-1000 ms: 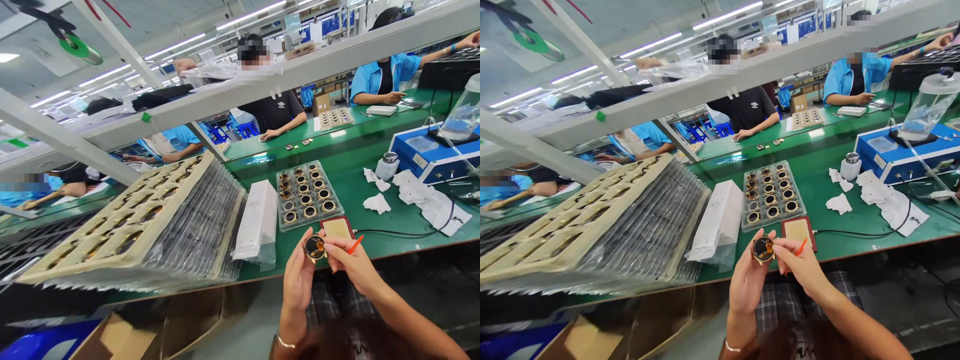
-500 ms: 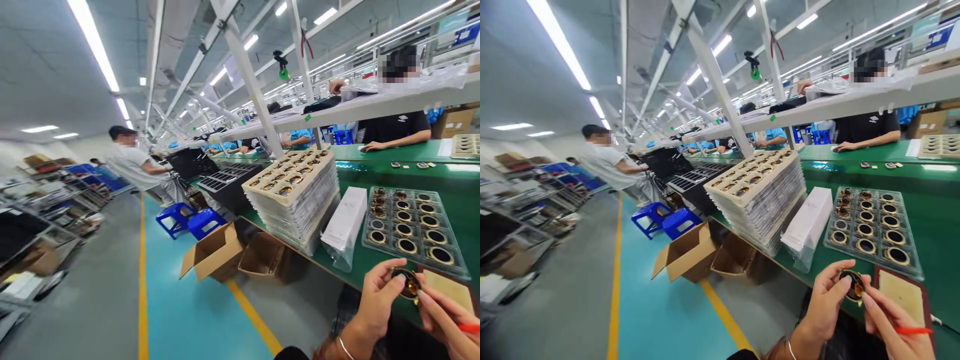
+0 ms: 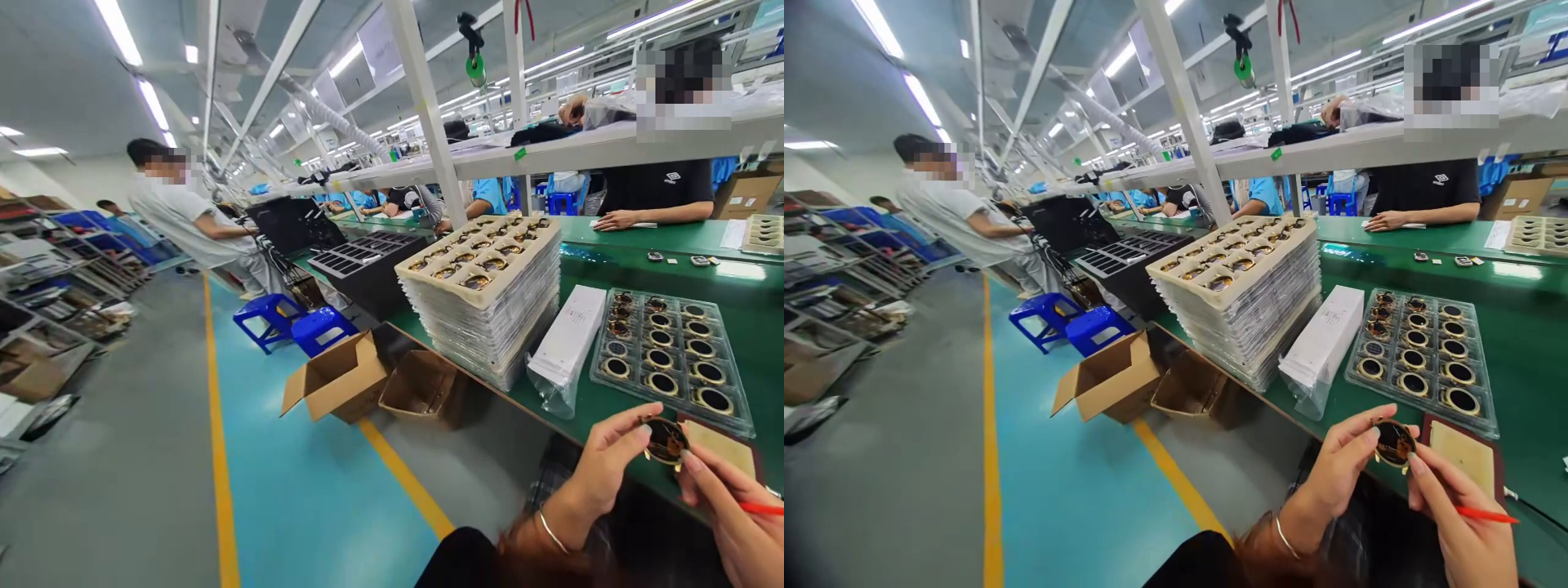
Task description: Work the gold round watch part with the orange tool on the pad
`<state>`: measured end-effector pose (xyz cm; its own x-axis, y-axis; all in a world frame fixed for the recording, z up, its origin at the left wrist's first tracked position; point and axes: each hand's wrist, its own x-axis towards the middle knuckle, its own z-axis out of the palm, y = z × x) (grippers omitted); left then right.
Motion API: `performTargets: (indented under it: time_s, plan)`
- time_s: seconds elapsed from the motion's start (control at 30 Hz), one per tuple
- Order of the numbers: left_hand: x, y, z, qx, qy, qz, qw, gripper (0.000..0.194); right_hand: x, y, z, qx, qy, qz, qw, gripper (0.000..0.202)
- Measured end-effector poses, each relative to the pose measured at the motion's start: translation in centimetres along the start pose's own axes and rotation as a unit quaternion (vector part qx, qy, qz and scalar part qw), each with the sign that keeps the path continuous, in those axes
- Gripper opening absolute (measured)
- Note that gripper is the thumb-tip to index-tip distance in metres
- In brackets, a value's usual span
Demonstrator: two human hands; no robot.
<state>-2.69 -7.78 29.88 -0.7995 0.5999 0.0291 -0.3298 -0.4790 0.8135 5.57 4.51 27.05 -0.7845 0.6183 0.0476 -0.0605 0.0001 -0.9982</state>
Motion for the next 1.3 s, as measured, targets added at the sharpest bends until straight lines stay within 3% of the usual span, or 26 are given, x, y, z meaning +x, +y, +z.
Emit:
performTargets:
  time_s: [0.47, 0.77, 0.93, 1.17, 1.3]
  plan:
    - [-0.3, 0.8, 0.7, 0.004, 0.045, 0.011, 0.999, 0.052, -0.2, 0.1, -0.1, -0.047, -0.044, -0.025, 0.998, 0.042]
    - [-0.3, 1.8, 0.7, 0.048, 0.059, 0.008, 0.997, 0.030, 0.0, -4.6, 1.8, -0.053, -0.091, -0.058, 0.993, 0.043]
    - [-0.3, 1.7, 0.5, 0.108, 0.056, 0.004, 0.993, 0.031, 0.0, -4.9, 1.8, -0.047, -0.085, -0.054, 0.994, 0.048]
    - [-0.6, 1.9, 0.6, 0.286, -0.008, 0.062, 0.956, 0.020, 0.4, -4.5, 1.2, -0.065, -0.091, -0.052, 0.992, 0.048]
    - [-0.6, 2.3, 0.2, 0.341, -0.047, 0.036, 0.938, 0.021, 0.5, -4.2, 1.2, -0.054, -0.105, -0.042, 0.992, 0.050]
